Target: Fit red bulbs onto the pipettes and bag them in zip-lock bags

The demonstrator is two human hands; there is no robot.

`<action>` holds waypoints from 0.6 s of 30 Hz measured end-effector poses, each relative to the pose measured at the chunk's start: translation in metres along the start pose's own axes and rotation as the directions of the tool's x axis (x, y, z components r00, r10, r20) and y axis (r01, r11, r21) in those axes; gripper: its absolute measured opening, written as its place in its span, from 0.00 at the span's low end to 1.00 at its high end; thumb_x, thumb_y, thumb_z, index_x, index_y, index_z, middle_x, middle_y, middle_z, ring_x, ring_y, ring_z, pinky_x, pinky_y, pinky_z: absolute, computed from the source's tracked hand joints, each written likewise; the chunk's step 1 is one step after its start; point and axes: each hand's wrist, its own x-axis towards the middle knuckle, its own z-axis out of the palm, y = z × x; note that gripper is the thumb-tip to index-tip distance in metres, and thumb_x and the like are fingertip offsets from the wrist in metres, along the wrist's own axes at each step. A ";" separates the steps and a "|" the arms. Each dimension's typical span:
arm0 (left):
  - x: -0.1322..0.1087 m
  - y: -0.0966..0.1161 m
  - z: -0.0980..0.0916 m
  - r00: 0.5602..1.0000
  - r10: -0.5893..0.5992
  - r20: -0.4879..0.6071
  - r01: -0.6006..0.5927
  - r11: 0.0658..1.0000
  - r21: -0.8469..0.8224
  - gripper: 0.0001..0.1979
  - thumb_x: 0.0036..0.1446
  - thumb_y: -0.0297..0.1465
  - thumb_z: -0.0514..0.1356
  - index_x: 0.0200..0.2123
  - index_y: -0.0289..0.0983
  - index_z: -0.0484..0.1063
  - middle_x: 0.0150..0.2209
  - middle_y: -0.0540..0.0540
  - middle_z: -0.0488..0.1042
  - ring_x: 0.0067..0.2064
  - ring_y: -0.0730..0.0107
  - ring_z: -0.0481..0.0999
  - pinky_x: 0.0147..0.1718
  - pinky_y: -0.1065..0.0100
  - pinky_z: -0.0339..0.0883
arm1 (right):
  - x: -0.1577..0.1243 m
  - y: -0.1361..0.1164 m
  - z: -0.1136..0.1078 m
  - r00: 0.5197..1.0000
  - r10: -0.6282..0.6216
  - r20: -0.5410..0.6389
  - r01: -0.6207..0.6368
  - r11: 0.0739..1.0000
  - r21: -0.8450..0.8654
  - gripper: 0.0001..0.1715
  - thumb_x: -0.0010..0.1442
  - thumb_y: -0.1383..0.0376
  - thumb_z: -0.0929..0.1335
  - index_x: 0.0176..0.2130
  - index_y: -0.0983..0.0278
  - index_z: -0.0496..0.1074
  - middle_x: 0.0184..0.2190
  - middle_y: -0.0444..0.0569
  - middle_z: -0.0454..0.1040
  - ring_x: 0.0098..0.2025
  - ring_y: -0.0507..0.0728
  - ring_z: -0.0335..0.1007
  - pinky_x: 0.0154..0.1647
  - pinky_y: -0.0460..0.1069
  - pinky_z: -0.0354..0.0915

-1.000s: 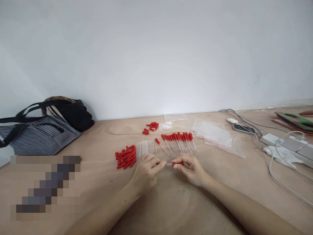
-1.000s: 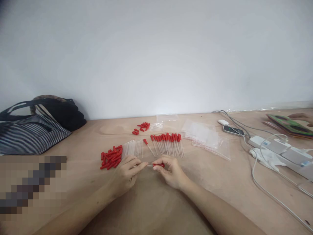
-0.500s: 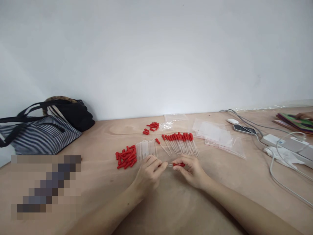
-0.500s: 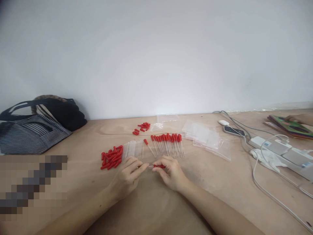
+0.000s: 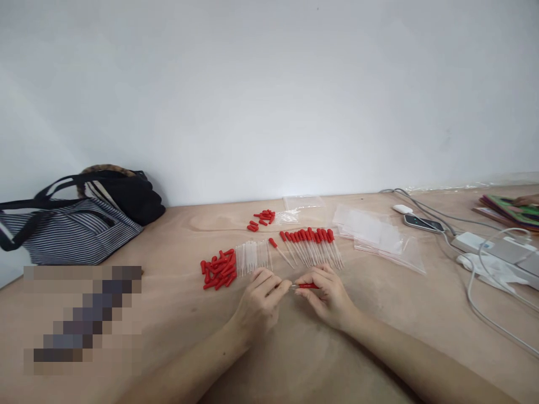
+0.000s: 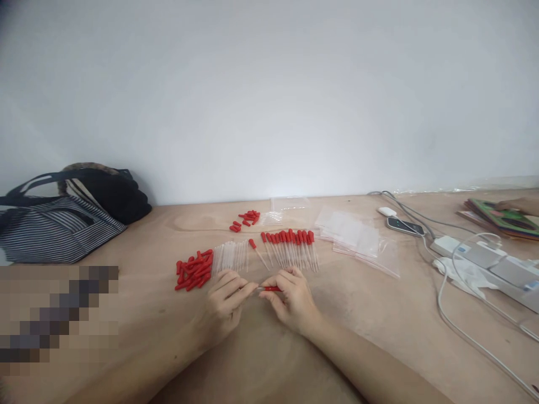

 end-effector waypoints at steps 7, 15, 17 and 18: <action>0.003 0.000 -0.001 0.985 -0.150 0.086 0.162 0.976 -0.145 0.12 0.54 0.24 0.47 0.34 0.34 0.70 0.24 0.46 0.70 0.28 0.69 0.66 0.31 0.65 0.60 | 0.005 0.008 -0.006 0.996 -0.029 0.081 0.036 0.995 -0.088 0.10 0.54 0.62 0.65 0.38 0.61 0.67 0.25 0.44 0.74 0.26 0.52 0.67 0.39 0.52 0.55; 0.015 0.009 -0.010 0.795 -0.426 0.433 0.566 0.778 -0.273 0.12 0.55 0.27 0.48 0.29 0.37 0.71 0.23 0.51 0.72 0.27 0.72 0.68 0.28 0.72 0.60 | 0.010 0.014 -0.020 0.985 -0.061 0.162 0.090 0.979 -0.180 0.08 0.54 0.69 0.63 0.35 0.60 0.69 0.27 0.45 0.73 0.31 0.53 0.67 0.42 0.53 0.52; 0.015 0.010 -0.011 0.767 -0.412 0.492 0.577 0.779 -0.247 0.12 0.55 0.27 0.48 0.28 0.37 0.71 0.23 0.52 0.72 0.28 0.72 0.68 0.29 0.72 0.60 | 0.010 0.014 -0.019 0.980 -0.105 0.167 0.137 0.971 -0.196 0.09 0.53 0.70 0.63 0.30 0.60 0.70 0.23 0.42 0.72 0.29 0.53 0.66 0.44 0.54 0.50; 0.015 0.010 -0.012 0.752 -0.406 0.519 0.579 0.782 -0.228 0.12 0.55 0.27 0.48 0.28 0.38 0.71 0.23 0.52 0.72 0.29 0.72 0.68 0.29 0.72 0.59 | 0.010 0.014 -0.019 0.980 -0.113 0.164 0.146 0.968 -0.206 0.08 0.52 0.70 0.63 0.31 0.59 0.71 0.23 0.42 0.72 0.29 0.53 0.66 0.44 0.55 0.50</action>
